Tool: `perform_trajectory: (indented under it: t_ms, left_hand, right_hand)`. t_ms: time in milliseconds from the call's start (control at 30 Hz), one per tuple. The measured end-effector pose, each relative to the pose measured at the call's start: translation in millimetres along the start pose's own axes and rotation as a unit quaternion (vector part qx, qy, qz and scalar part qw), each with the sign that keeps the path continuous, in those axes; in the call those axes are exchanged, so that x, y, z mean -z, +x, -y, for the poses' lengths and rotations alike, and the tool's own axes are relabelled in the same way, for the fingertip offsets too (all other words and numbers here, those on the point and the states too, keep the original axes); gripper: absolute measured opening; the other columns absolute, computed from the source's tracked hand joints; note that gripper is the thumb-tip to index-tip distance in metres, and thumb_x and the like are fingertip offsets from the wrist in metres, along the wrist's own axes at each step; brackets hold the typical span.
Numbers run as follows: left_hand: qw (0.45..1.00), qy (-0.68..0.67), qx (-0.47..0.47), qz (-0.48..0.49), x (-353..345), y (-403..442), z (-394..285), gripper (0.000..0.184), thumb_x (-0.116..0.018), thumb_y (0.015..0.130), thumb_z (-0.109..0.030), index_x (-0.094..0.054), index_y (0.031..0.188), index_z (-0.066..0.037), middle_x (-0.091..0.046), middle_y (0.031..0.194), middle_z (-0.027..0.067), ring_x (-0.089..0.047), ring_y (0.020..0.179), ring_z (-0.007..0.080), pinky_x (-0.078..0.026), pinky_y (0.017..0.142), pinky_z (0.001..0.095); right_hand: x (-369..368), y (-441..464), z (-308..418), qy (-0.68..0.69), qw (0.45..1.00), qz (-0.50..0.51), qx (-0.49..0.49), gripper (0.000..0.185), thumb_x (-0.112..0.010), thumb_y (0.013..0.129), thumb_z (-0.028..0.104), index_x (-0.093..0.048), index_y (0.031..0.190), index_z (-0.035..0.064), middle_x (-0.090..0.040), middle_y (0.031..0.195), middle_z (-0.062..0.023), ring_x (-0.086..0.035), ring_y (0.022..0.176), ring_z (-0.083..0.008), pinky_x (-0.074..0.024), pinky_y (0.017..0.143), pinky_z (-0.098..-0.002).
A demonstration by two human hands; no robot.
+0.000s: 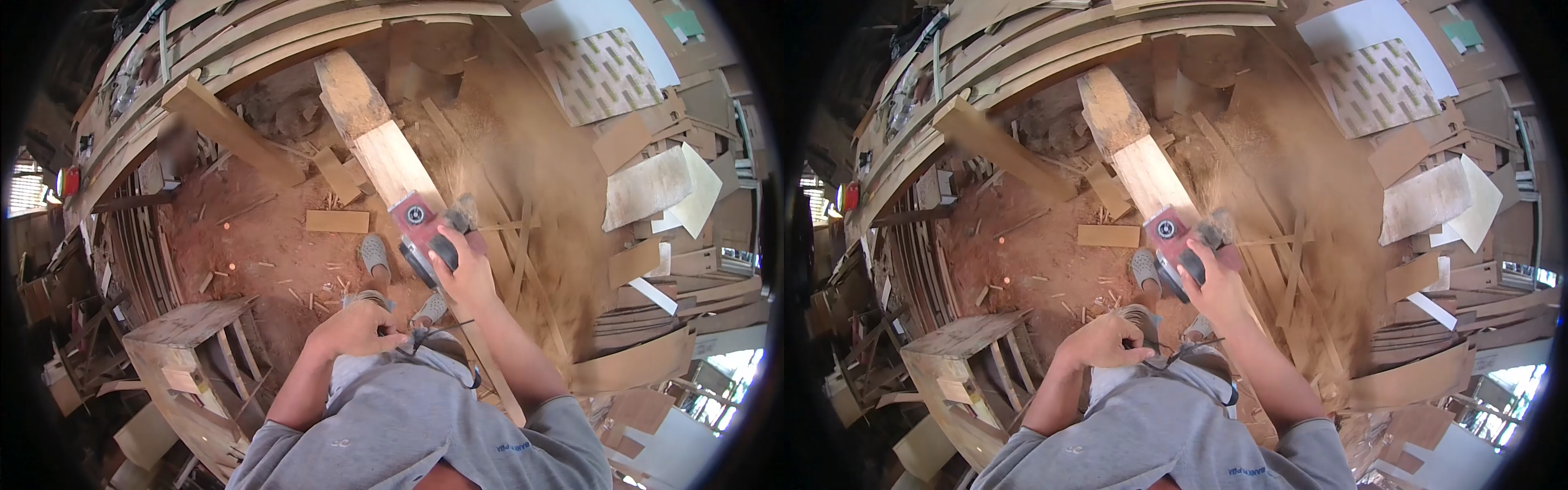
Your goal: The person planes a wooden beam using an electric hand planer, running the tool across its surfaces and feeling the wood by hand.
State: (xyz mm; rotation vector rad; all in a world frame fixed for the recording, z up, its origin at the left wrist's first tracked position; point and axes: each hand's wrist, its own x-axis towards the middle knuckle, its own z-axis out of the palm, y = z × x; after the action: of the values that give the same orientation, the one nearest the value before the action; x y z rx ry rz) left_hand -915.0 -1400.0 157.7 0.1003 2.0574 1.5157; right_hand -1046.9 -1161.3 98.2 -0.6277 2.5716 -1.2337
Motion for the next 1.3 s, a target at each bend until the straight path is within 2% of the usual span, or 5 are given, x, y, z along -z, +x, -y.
perform_trajectory:
  t_ms: [333, 633, 967, 1067, 1300]
  left_hand:
    - [1.0, -0.005, -0.029, 0.0, 35.0, 12.4, 38.3, 0.037, -0.085, 0.093, -0.032, -0.074, 0.075, -0.001, -0.07, 0.069, 0.0148, -0.069, 0.065, 0.0308, -0.052, 0.063, 0.0445]
    - [0.999, 0.031, 0.001, -0.037, 21.3, -8.4, 38.0, 0.036, -0.083, 0.092, -0.032, -0.075, 0.08, 0.002, -0.066, 0.069, 0.0218, -0.066, 0.06, 0.0309, -0.051, 0.061, 0.0448]
    - [0.996, 0.01, 0.009, -0.084, -102.5, -72.3, -14.1, 0.034, -0.086, 0.094, -0.024, -0.071, 0.074, 0.0, -0.059, 0.061, 0.0101, -0.054, 0.057, 0.0163, -0.046, 0.056, 0.0374]
    - [0.995, 0.002, 0.011, -0.095, -157.4, -92.1, -45.2, 0.035, -0.085, 0.093, -0.026, -0.071, 0.073, -0.001, -0.057, 0.062, 0.0112, -0.055, 0.056, 0.0214, -0.046, 0.057, 0.039]
    - [0.999, 0.023, -0.033, -0.026, -246.2, -95.2, -96.9, 0.036, -0.087, 0.094, -0.023, -0.068, 0.073, 0.0, -0.057, 0.062, 0.0067, -0.05, 0.058, 0.0135, -0.043, 0.056, 0.0353]
  right_hand:
    - [-79.0, 167.7, 32.8, -0.007, 0.999, -0.019, -0.038, 0.049, -0.079, 0.1, 0.029, -0.064, 0.145, 0.017, -0.077, 0.095, -0.0287, -0.074, 0.086, -0.0514, -0.0601, 0.076, -0.0575]
    - [-110.8, 258.5, 54.2, -0.023, 0.999, -0.025, -0.024, 0.05, -0.072, 0.103, 0.042, -0.064, 0.144, 0.0152, -0.077, 0.116, -0.0319, -0.073, 0.112, -0.0519, -0.0572, 0.099, -0.0574]
    - [-30.8, 33.6, 8.8, -0.055, 0.998, 0.022, -0.032, 0.049, -0.073, 0.103, 0.038, -0.06, 0.146, 0.0184, -0.076, 0.103, -0.0332, -0.074, 0.099, -0.0534, -0.0587, 0.088, -0.0595]
    - [17.8, -79.3, -7.1, -0.039, 0.993, 0.07, -0.091, 0.052, -0.073, 0.103, 0.039, -0.057, 0.15, 0.0217, -0.075, 0.098, -0.0344, -0.074, 0.093, -0.0529, -0.0592, 0.082, -0.0599]
    - [130.7, -362.7, -66.3, -0.018, 0.998, 0.022, -0.065, 0.055, -0.079, 0.101, 0.028, -0.059, 0.152, 0.0189, -0.076, 0.119, -0.0267, -0.076, 0.102, -0.0496, -0.0623, 0.083, -0.0553]
